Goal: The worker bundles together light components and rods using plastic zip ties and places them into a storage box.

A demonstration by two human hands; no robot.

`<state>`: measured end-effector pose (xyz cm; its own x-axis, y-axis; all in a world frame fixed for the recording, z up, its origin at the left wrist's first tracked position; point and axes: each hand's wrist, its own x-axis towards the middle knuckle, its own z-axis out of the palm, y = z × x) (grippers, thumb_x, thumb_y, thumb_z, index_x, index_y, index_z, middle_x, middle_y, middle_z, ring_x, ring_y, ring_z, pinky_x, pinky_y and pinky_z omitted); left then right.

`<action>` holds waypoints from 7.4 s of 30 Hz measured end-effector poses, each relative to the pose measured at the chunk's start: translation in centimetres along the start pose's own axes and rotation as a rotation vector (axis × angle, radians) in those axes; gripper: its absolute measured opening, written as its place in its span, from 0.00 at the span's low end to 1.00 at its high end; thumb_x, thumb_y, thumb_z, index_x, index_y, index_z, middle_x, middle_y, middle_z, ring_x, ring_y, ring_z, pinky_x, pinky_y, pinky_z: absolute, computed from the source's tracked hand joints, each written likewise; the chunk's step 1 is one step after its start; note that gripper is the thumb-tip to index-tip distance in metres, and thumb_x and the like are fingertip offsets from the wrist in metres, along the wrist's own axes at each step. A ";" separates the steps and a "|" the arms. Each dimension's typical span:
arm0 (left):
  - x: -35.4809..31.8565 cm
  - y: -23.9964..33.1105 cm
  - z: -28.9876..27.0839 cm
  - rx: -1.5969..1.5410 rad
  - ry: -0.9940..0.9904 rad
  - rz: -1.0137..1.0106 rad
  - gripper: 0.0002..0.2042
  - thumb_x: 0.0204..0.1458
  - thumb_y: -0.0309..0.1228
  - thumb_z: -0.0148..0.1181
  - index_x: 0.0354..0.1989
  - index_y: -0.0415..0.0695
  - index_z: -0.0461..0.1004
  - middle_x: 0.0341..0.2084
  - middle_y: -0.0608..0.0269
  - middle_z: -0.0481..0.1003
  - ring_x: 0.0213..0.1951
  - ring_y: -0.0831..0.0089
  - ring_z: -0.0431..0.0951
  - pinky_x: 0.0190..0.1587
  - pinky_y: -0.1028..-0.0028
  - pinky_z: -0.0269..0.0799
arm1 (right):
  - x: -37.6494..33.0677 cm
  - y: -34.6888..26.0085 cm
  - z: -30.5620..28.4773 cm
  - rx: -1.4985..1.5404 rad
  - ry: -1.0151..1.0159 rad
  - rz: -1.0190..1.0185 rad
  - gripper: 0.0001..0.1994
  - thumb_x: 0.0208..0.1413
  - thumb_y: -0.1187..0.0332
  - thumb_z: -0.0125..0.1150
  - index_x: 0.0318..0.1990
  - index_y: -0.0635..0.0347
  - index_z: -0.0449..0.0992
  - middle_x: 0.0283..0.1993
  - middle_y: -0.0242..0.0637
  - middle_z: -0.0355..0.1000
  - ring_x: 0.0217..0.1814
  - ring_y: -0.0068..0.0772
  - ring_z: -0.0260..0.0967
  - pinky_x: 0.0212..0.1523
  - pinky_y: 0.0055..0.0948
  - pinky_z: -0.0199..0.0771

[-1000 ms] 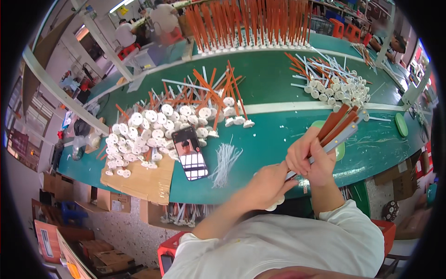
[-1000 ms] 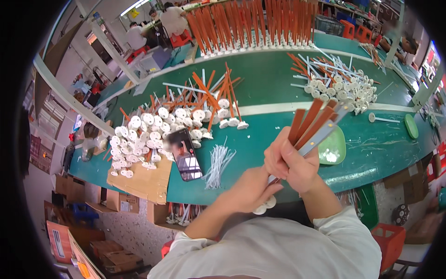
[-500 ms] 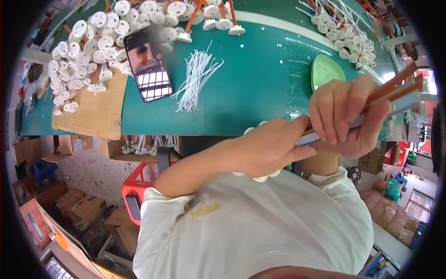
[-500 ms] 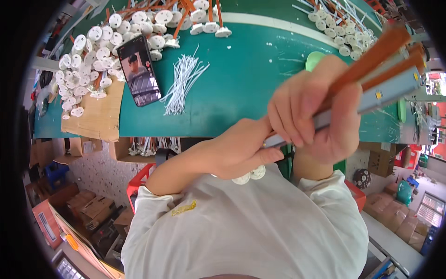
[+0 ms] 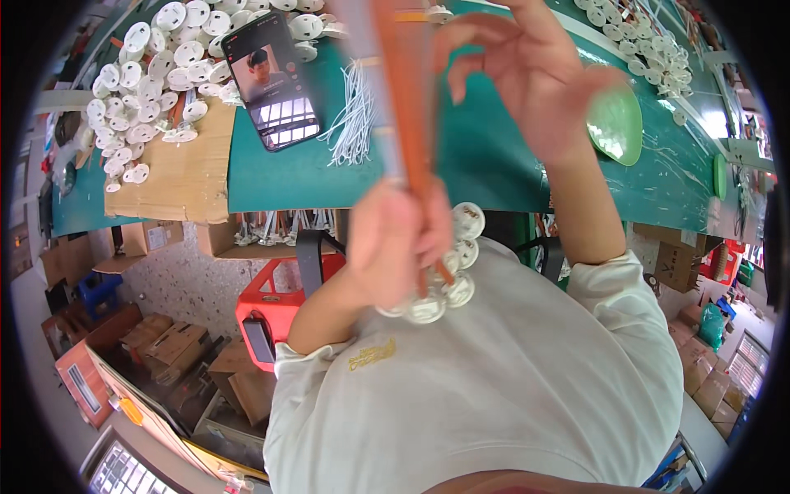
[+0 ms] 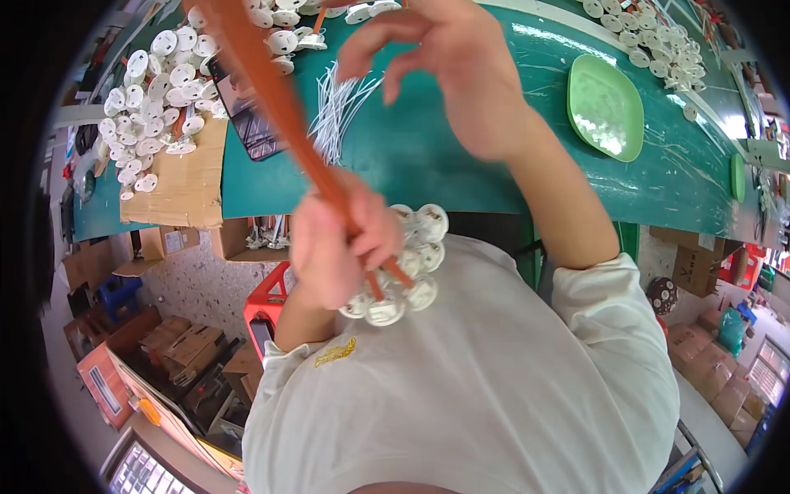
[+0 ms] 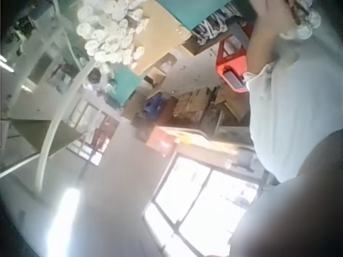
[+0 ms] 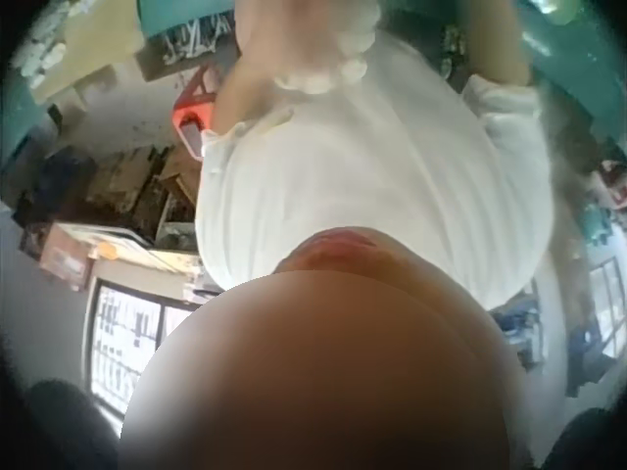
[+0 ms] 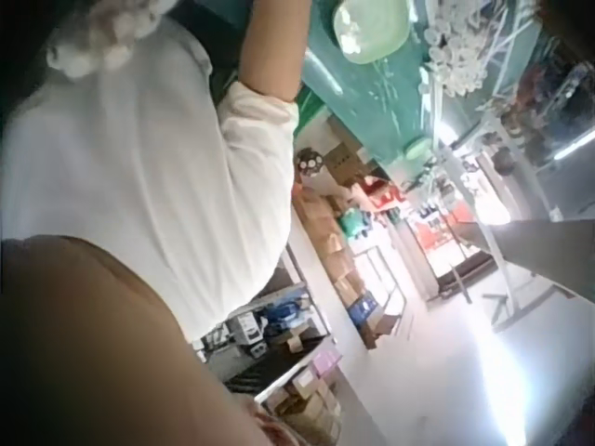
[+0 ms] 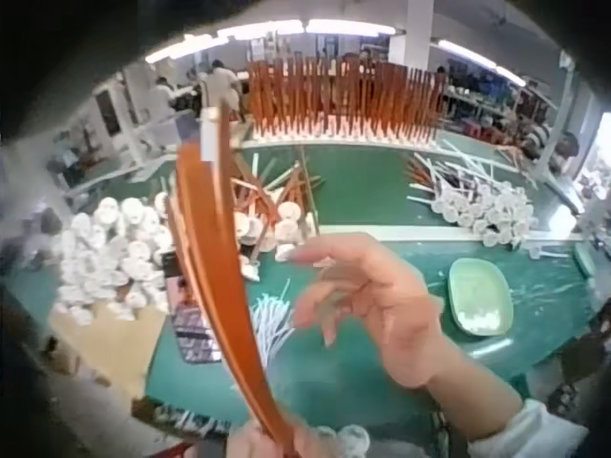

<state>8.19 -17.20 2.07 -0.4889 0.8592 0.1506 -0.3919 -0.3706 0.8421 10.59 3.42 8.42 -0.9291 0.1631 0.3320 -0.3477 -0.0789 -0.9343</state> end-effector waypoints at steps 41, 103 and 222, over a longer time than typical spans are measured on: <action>4.8 -1.3 3.3 0.175 -0.089 0.098 0.18 0.71 0.39 0.40 0.59 0.37 0.60 0.20 0.70 0.63 0.18 0.87 0.56 0.21 0.83 0.56 | -8.7 -3.3 0.8 -0.831 0.051 -0.398 0.06 0.47 0.85 0.60 0.33 0.67 0.78 0.32 0.40 0.79 0.21 0.32 0.72 0.20 0.26 0.70; 4.1 -0.1 2.6 -0.372 -0.243 -0.457 0.24 0.70 0.51 0.32 0.61 0.45 0.59 0.12 0.69 0.58 0.12 0.78 0.57 0.19 0.77 0.58 | -8.4 -2.4 -4.0 -1.262 -0.223 -0.845 0.18 0.41 0.76 0.68 0.43 0.76 0.78 0.38 0.50 0.78 0.30 0.38 0.78 0.25 0.27 0.76; 1.4 -1.8 3.8 0.256 0.135 -0.257 0.16 0.71 0.40 0.38 0.47 0.39 0.66 0.14 0.71 0.64 0.15 0.85 0.63 0.19 0.80 0.60 | -10.9 1.5 -2.5 -0.972 0.078 -0.488 0.14 0.46 0.77 0.69 0.42 0.67 0.79 0.40 0.45 0.77 0.34 0.37 0.76 0.30 0.27 0.78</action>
<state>11.15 -14.00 2.73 -0.5051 0.8521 -0.1375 -0.3164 -0.0345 0.9480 20.49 3.93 3.06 -0.6952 0.0306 0.7181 -0.3966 0.8169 -0.4188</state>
